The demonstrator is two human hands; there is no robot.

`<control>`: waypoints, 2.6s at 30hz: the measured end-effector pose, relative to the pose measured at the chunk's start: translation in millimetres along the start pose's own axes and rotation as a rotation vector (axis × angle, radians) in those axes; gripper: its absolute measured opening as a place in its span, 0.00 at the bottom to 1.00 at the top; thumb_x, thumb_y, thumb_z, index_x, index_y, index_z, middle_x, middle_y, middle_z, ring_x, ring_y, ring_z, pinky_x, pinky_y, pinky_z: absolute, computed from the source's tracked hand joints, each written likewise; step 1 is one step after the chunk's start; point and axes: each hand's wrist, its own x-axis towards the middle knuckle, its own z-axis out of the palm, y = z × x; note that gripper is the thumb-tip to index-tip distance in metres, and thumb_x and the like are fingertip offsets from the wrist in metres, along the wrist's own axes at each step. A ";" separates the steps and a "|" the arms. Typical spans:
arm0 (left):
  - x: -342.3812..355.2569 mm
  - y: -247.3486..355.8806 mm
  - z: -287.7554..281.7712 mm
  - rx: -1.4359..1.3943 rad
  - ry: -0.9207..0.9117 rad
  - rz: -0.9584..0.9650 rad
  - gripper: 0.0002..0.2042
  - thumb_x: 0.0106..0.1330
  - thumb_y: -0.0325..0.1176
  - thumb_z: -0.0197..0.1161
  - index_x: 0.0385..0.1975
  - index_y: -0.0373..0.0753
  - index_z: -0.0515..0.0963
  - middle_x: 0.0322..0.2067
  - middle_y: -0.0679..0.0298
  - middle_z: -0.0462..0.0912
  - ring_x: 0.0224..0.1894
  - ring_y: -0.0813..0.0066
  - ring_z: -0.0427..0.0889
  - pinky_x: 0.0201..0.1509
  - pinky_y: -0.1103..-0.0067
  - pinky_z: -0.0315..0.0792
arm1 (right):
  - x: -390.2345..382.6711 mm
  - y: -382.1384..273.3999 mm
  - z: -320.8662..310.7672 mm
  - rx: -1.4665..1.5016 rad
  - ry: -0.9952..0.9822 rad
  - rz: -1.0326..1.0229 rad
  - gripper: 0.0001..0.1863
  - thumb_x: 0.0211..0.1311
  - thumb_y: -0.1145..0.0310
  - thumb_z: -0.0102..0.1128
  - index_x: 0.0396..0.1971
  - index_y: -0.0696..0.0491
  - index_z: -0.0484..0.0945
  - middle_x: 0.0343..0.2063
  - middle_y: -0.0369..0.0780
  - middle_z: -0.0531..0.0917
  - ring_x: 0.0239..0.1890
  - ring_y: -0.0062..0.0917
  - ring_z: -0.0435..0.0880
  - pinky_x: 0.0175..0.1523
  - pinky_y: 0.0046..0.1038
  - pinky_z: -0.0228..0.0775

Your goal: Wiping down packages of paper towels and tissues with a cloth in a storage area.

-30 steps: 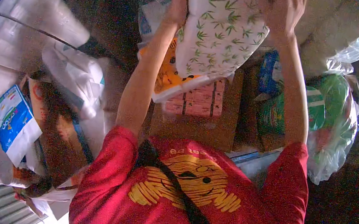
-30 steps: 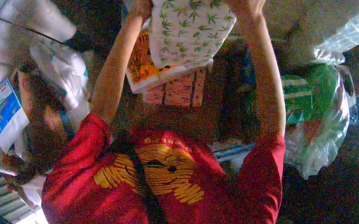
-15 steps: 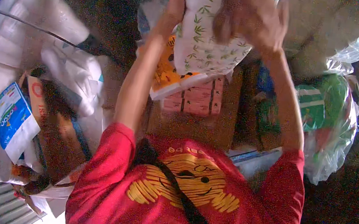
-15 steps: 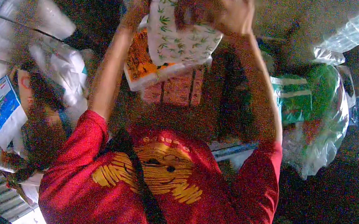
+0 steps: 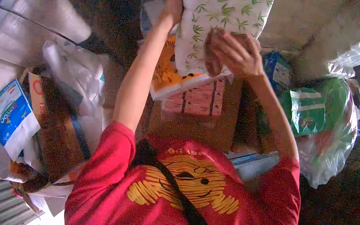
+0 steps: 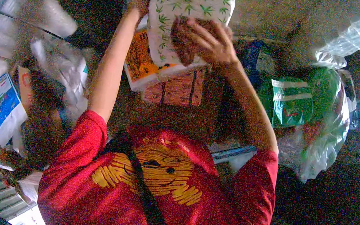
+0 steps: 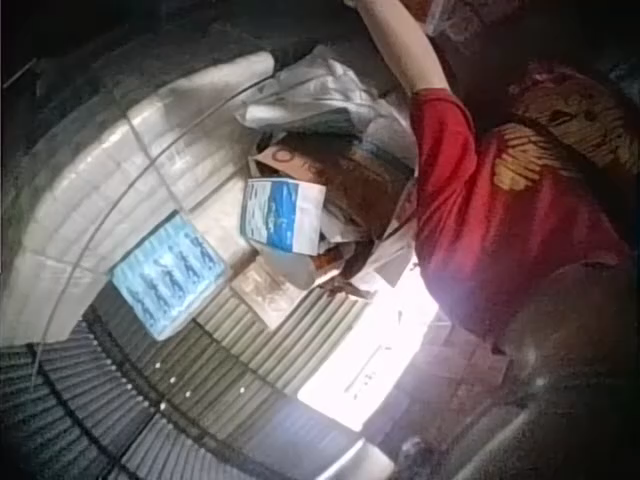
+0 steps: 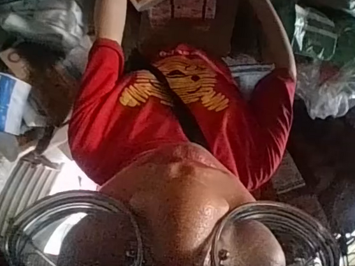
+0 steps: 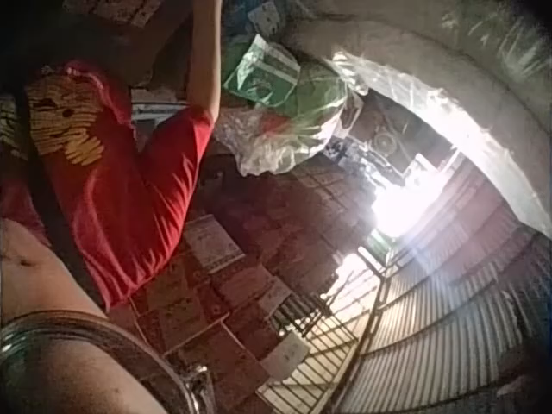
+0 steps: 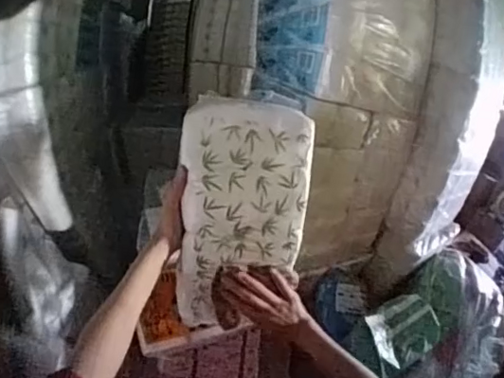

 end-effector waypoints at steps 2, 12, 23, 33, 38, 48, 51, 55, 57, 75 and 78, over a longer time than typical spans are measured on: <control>-1.4 -5.5 -0.3 -0.183 -0.258 0.074 0.31 0.57 0.60 0.47 0.49 0.37 0.68 0.45 0.61 0.73 0.46 0.69 0.71 0.47 0.74 0.67 | 19.4 28.8 -10.8 -0.049 0.040 0.102 0.22 0.46 0.61 0.59 0.46 0.35 0.72 0.49 0.28 0.72 0.51 0.22 0.70 0.56 0.37 0.58; 1.6 -20.0 17.0 -0.207 -0.146 -0.032 0.30 0.60 0.57 0.45 0.53 0.38 0.64 0.47 0.62 0.71 0.47 0.68 0.70 0.49 0.74 0.65 | 89.0 89.6 -30.8 0.063 0.438 0.434 0.23 0.55 0.65 0.46 0.50 0.59 0.65 0.53 0.47 0.65 0.56 0.44 0.61 0.58 0.39 0.53; -14.9 18.5 24.0 0.226 0.280 -0.023 0.31 0.62 0.57 0.40 0.58 0.39 0.58 0.56 0.60 0.62 0.56 0.64 0.61 0.56 0.71 0.57 | 69.7 50.7 -16.5 0.074 0.268 0.184 0.16 0.35 0.64 0.60 0.32 0.41 0.78 0.46 0.32 0.72 0.47 0.26 0.71 0.45 0.36 0.63; -10.5 8.8 43.9 0.041 0.040 -0.091 0.31 0.62 0.58 0.40 0.56 0.38 0.61 0.52 0.60 0.67 0.50 0.65 0.68 0.53 0.71 0.63 | 74.3 -15.1 -14.9 0.210 0.136 0.289 0.17 0.36 0.67 0.59 0.33 0.41 0.79 0.50 0.32 0.71 0.56 0.29 0.65 0.54 0.45 0.55; -15.2 18.1 59.4 0.324 0.209 -0.078 0.31 0.62 0.56 0.41 0.58 0.38 0.57 0.53 0.57 0.65 0.53 0.65 0.66 0.55 0.70 0.61 | 45.8 -44.2 -3.0 0.183 -0.031 0.056 0.16 0.43 0.62 0.55 0.37 0.37 0.78 0.48 0.30 0.72 0.55 0.24 0.65 0.58 0.40 0.55; -65.8 3.1 70.4 0.859 -0.238 0.315 0.47 0.32 0.43 0.76 0.58 0.45 0.58 0.52 0.57 0.59 0.53 0.67 0.62 0.56 0.73 0.57 | 78.3 7.2 -43.5 0.653 0.515 0.726 0.34 0.36 0.70 0.69 0.45 0.58 0.59 0.40 0.45 0.64 0.46 0.36 0.65 0.52 0.34 0.60; -67.6 5.4 82.0 0.806 -0.289 0.415 0.49 0.26 0.44 0.77 0.56 0.46 0.60 0.51 0.56 0.61 0.50 0.65 0.65 0.58 0.71 0.53 | 71.5 6.5 -59.7 0.543 0.148 0.606 0.37 0.43 0.66 0.65 0.50 0.55 0.51 0.44 0.45 0.63 0.45 0.31 0.66 0.51 0.33 0.62; -77.6 3.7 104.2 0.707 -0.237 0.203 0.44 0.29 0.41 0.76 0.54 0.45 0.64 0.47 0.60 0.70 0.52 0.67 0.65 0.60 0.70 0.50 | 56.9 0.4 -49.4 0.907 0.301 0.803 0.44 0.28 0.65 0.69 0.49 0.58 0.55 0.46 0.51 0.59 0.51 0.44 0.59 0.57 0.41 0.55; -77.9 -5.1 92.4 0.640 -0.192 0.167 0.38 0.31 0.38 0.75 0.50 0.44 0.67 0.47 0.62 0.71 0.50 0.67 0.66 0.60 0.72 0.52 | 57.1 -5.9 -45.8 0.844 0.360 0.686 0.44 0.27 0.67 0.68 0.50 0.58 0.55 0.46 0.51 0.58 0.52 0.44 0.58 0.57 0.42 0.53; -81.4 -4.0 80.1 0.854 -0.312 0.244 0.16 0.49 0.24 0.59 0.40 0.38 0.71 0.38 0.64 0.76 0.42 0.74 0.72 0.51 0.77 0.64 | -8.7 107.9 13.2 1.305 0.355 1.252 0.25 0.53 0.45 0.51 0.41 0.51 0.67 0.28 0.34 0.71 0.28 0.15 0.67 0.30 0.19 0.61; -105.8 -0.9 71.7 0.437 0.111 0.173 0.11 0.52 0.26 0.57 0.37 0.38 0.73 0.35 0.65 0.77 0.39 0.75 0.72 0.47 0.78 0.66 | 11.6 88.6 10.6 1.636 0.434 1.572 0.23 0.56 0.46 0.48 0.40 0.50 0.70 0.34 0.32 0.71 0.35 0.17 0.68 0.39 0.22 0.63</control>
